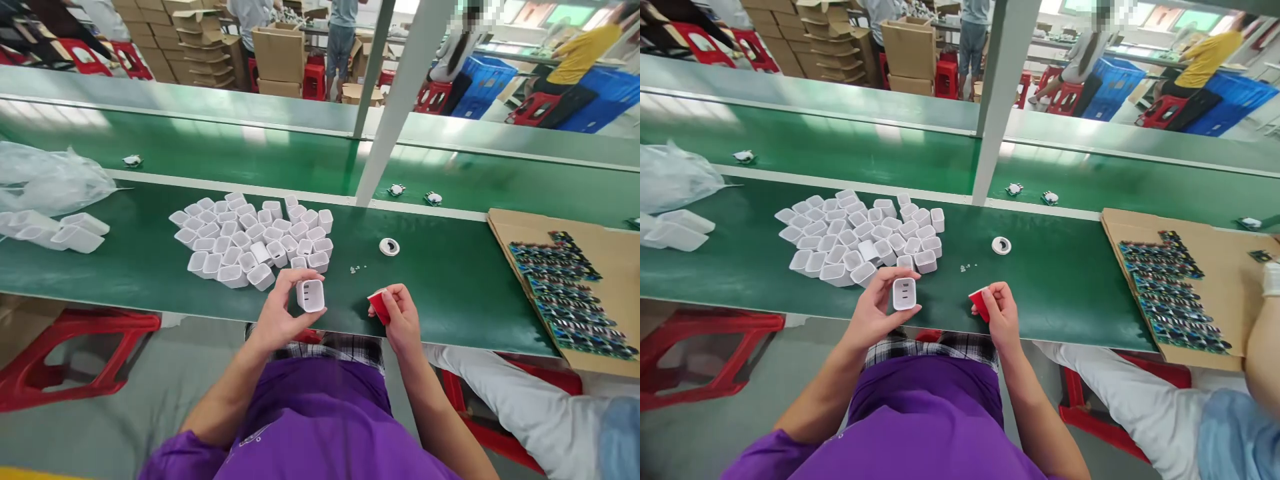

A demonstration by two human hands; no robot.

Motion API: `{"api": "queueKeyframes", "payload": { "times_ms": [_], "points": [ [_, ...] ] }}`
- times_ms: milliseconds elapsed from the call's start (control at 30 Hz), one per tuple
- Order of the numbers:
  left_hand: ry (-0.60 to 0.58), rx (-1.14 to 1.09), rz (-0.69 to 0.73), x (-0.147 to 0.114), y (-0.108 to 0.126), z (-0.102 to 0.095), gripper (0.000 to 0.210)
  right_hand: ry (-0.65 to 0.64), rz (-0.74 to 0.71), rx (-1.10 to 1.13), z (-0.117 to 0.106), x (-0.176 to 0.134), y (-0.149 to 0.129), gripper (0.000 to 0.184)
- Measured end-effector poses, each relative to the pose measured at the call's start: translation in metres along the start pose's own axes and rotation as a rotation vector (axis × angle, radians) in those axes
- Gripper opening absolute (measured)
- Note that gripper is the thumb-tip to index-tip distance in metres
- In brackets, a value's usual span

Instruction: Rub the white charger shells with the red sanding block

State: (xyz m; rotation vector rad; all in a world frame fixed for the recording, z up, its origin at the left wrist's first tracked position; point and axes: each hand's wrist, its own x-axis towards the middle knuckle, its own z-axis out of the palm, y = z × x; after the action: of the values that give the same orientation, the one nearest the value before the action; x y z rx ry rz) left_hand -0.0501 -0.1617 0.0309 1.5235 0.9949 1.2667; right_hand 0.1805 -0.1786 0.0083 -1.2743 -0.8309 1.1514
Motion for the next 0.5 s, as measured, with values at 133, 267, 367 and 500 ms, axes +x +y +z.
{"api": "queueKeyframes", "payload": {
  "times_ms": [133, 267, 367, 500],
  "points": [
    [0.125, 0.16, 0.073, -0.013, 0.005, -0.02, 0.041, -0.003, -0.003, -0.047, -0.002, -0.005, 0.0, 0.049],
    [0.394, 0.158, 0.101, -0.026, 0.006, -0.065, 0.044, 0.058, 0.015, -0.163, -0.008, -0.009, 0.001, 0.05],
    [0.83, 0.439, 0.087, -0.027, -0.001, -0.132, 0.043, 0.08, 0.057, -0.23, -0.009, -0.005, 0.0, 0.053],
    [1.096, 0.885, -0.286, -0.013, -0.017, -0.231, 0.043, 0.019, 0.083, -0.359, -0.004, -0.003, -0.007, 0.055]
  ]
}}
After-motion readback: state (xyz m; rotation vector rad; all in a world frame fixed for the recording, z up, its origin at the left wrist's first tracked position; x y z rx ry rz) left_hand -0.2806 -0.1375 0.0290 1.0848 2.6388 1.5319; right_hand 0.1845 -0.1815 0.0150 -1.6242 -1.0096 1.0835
